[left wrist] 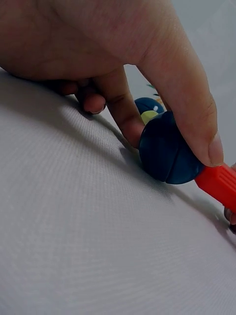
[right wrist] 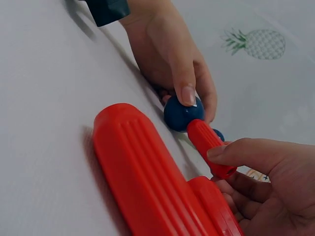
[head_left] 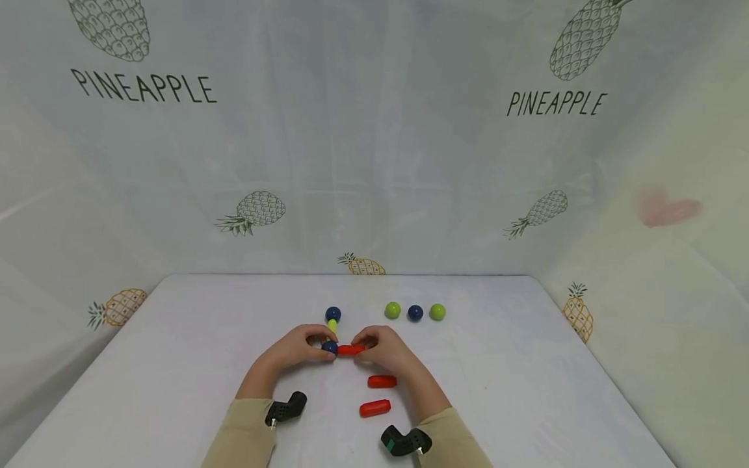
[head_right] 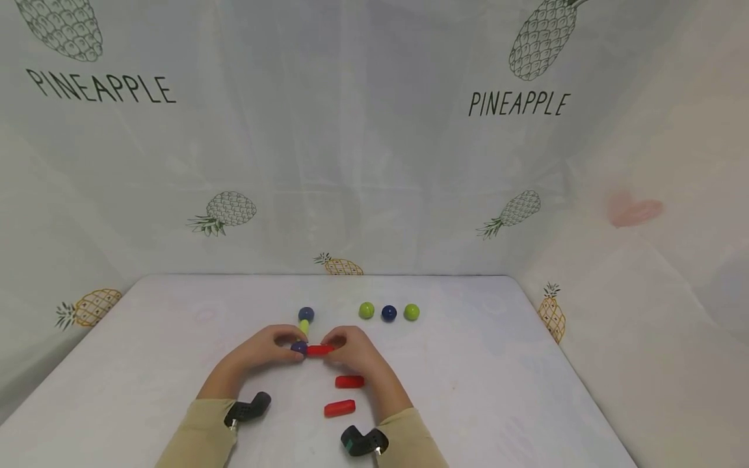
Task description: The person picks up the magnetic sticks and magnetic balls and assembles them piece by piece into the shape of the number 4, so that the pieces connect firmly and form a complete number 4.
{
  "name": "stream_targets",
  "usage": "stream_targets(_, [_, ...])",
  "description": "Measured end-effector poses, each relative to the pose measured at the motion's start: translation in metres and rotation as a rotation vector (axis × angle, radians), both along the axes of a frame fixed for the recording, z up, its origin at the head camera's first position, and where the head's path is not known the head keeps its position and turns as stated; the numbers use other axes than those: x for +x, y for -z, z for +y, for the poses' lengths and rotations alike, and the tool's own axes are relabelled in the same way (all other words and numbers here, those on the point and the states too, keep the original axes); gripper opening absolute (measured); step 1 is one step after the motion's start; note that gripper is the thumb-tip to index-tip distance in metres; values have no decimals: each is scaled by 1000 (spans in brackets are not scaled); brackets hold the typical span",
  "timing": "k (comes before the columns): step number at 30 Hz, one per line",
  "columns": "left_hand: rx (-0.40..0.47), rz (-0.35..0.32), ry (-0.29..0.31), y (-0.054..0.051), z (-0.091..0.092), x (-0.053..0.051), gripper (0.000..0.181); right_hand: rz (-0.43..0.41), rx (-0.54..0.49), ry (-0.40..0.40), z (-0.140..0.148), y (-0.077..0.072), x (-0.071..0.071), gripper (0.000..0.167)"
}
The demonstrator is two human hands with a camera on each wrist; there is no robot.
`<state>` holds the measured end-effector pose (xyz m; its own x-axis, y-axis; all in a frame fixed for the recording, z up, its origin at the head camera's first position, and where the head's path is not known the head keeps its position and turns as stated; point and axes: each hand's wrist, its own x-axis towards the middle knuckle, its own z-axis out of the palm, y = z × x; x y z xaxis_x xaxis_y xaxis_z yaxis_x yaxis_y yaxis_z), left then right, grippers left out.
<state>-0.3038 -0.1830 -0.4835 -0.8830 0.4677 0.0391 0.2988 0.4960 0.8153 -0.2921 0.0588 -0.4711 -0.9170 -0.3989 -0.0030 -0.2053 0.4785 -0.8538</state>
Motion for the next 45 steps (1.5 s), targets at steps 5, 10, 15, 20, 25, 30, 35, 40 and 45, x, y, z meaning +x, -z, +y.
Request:
stream_targets(5, [-1, 24, 20, -1, 1, 0, 27, 5, -9, 6, -1, 1, -1, 16])
stream_targets(10, [18, 54, 33, -4, 3, 0, 24, 18, -2, 9, -4, 2, 0, 16])
stream_targets(15, [4, 76, 1, -5, 6, 2, 21, 34, 10, 20, -8, 3, 1, 16])
stream_targets(20, [-1, 56, -53, -3, 9, 3, 19, 39, 13, 31, -9, 2, 1, 17])
stream_targets(25, [0, 17, -109, 1, 9, 1, 18, 35, 1, 42, -7, -1, 2, 17])
stream_targets(30, [-4, 2, -132, 2, 11, 0, 17, 14, -22, 85, -1, -6, 0, 18])
stream_targets(35, [-3, 8, -135, 1, 11, 1, 16, 31, -55, 159, 9, -12, -4, 22])
stream_targets(40, [-3, -3, -143, 0, 12, 1, 16, 73, -70, 216, 18, -16, -6, 24])
stream_targets(45, [2, -4, -143, 1, 12, 2, 16, 111, -134, 322, 29, -17, -9, 25])
